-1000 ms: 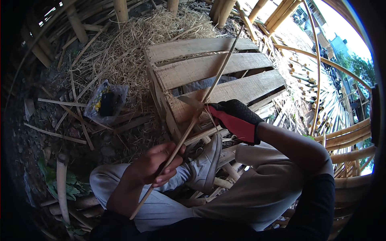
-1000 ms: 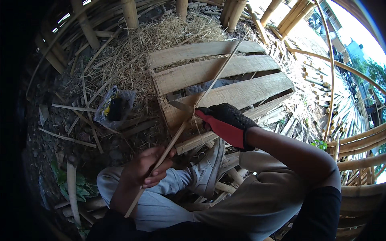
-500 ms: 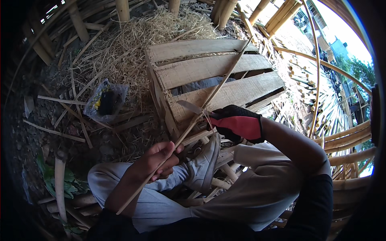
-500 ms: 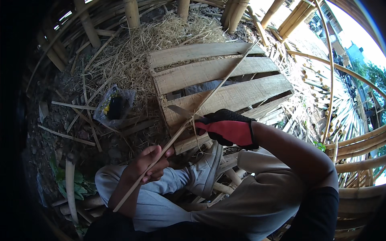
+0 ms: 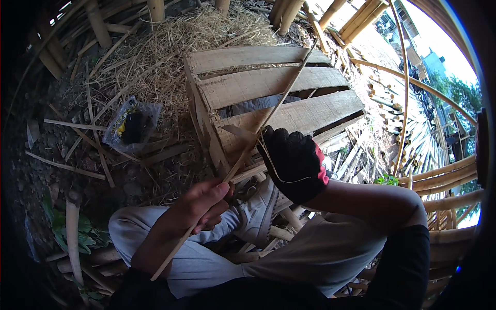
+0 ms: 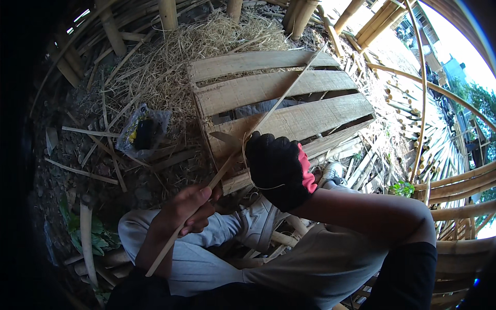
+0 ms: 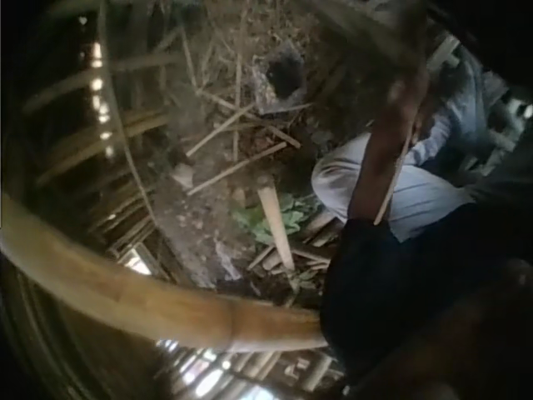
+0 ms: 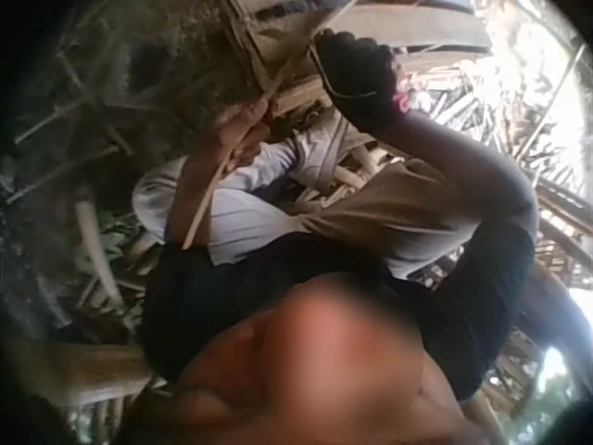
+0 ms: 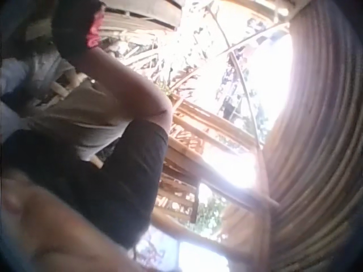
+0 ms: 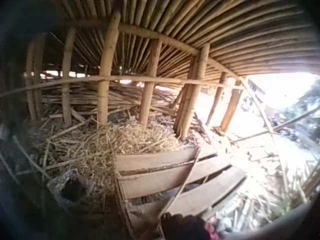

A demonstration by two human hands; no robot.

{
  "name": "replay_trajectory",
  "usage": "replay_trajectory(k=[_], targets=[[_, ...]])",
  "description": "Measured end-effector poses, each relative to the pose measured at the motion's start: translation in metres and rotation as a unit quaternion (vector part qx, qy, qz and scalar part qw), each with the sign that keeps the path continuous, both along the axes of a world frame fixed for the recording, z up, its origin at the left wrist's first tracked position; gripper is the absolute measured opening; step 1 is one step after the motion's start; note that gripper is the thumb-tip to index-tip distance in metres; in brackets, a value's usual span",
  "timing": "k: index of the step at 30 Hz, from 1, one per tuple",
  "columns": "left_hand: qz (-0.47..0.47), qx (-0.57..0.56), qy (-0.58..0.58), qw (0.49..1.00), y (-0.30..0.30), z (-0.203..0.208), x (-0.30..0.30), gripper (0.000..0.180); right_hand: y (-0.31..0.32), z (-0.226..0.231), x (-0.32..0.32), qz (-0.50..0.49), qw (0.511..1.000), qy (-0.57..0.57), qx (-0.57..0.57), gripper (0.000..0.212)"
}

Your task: The person sits on the ground and uses a knife to shave and smooth a long bamboo stick. The person holds the bamboo with one hand and repeatedly scrapes along its length with the knife, removing thin strips of material.

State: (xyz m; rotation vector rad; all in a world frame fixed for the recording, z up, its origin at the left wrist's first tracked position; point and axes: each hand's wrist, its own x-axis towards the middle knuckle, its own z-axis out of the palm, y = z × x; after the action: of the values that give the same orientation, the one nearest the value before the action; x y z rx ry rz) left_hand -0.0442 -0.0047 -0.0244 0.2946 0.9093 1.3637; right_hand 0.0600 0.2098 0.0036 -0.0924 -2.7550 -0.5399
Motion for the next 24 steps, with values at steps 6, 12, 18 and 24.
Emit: replay_trajectory(k=[6, 12, 18, 24], targets=[[0.004, -0.012, -0.013, 1.0, 0.0, 0.0, -0.001, 0.032, 0.003, 0.002, -0.003, 0.05, 0.996, -0.03, -0.071, 0.011], [-0.005, -0.02, 0.007, 1.0, 0.001, -0.004, -0.001, 0.032, 0.003, 0.006, -0.005, 0.075, 0.98, 0.019, -0.182, 0.012], [0.009, -0.002, 0.0, 1.0, -0.001, -0.01, -0.001, 0.039, 0.008, 0.027, -0.011, 0.062, 0.984, -0.108, -0.125, 0.006], [0.009, -0.014, 0.021, 1.0, -0.003, -0.003, -0.002, 0.035, 0.015, 0.03, -0.014, 0.091, 0.971, -0.158, -0.155, 0.007]])
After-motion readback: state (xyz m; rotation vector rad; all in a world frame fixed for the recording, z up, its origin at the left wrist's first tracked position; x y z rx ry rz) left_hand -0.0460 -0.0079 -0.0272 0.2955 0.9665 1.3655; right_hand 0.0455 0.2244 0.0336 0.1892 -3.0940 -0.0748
